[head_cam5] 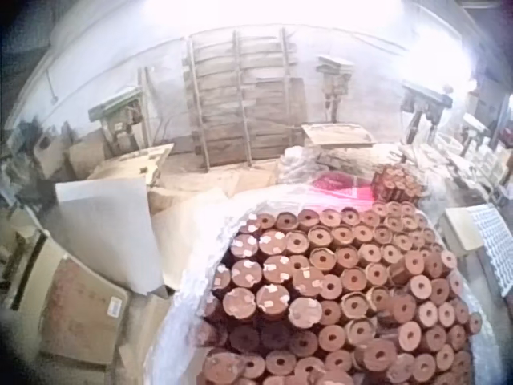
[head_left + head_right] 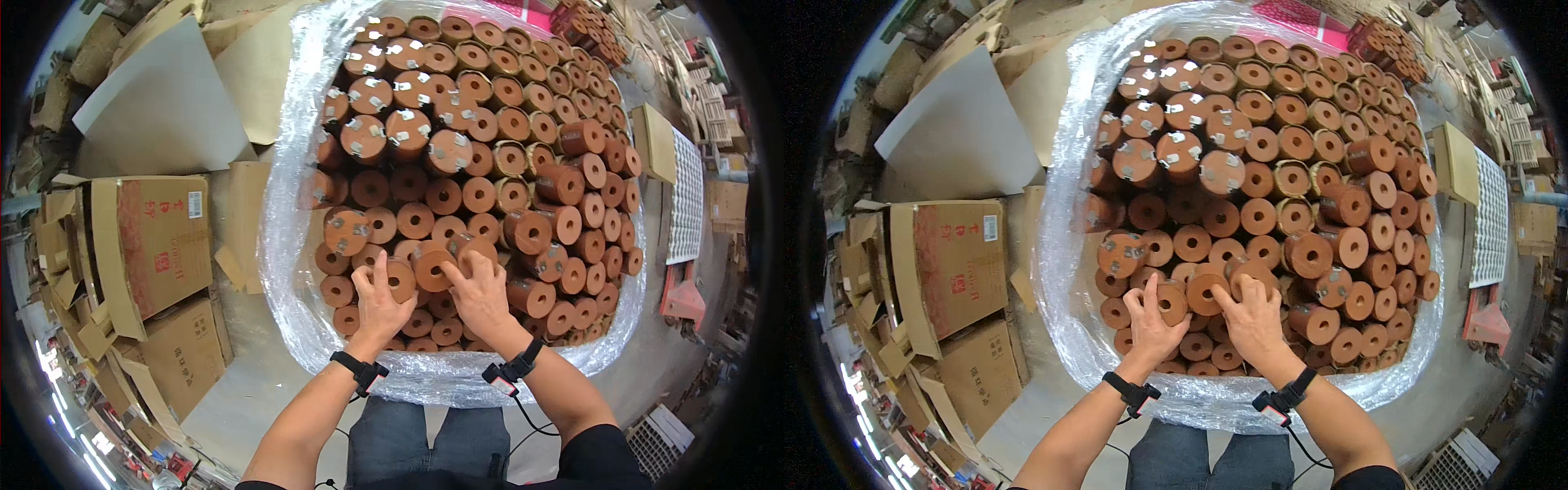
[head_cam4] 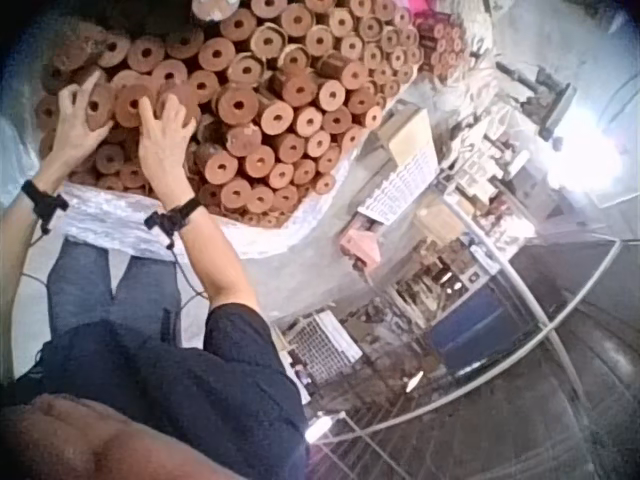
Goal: Sorting and stacking brown cylindrical wooden components from a large bulk container onto a flat surface.
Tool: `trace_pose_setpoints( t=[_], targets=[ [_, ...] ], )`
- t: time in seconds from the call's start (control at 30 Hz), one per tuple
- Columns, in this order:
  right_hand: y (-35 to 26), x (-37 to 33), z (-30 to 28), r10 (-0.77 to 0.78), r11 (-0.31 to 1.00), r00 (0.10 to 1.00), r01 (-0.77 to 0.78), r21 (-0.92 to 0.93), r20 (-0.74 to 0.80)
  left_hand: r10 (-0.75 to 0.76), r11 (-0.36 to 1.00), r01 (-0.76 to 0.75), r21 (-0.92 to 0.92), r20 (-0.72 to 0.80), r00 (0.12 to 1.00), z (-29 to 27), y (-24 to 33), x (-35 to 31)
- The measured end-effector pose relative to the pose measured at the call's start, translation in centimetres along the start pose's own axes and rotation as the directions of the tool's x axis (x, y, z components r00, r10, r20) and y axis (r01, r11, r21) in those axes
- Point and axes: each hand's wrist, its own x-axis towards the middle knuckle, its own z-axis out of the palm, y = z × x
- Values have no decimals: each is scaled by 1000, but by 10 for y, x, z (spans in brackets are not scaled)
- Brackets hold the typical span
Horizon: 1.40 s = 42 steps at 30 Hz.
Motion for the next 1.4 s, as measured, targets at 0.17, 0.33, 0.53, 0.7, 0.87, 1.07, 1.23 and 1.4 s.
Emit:
trace_pose_setpoints(
  t=[0.17, 0.33, 0.53, 0.7, 0.87, 1.07, 1.23, 1.4],
  targets=[
    [20, -10, 10, -100, 985, 988, 82, -153, -118, 146, 989, -146, -25, 10, 989, 18, 11, 1],
    [-7, 19, 24, -45, 997, 994, 40, -58, -101, 37, 999, -35, -34, 77, 996, -9, -8, -3],
    [14, -17, -93, 96, 976, 949, -30, 217, -302, -96, 994, 101, -46, 96, 991, -18, 35, -4],
    [114, -59, -220, 354, 884, 806, -122, 452, -475, 74, 993, -75, -86, -15, 997, -22, 122, 35],
    [291, -63, -268, 476, 876, 594, -384, 292, -648, 271, 957, -272, -102, -23, 962, 25, 221, 114],
    [415, 31, -294, 410, 854, 617, -518, 45, -671, 288, 957, -289, -40, -33, 957, 85, 265, 145],
    [430, 101, -261, 439, 882, 796, -470, 30, -416, 388, 921, -390, 14, -145, 910, 101, 296, 198],
    [408, 129, -217, 384, 919, 912, -392, -37, -142, 520, 847, -526, -73, -91, 849, 102, 375, 270]
  ],
)
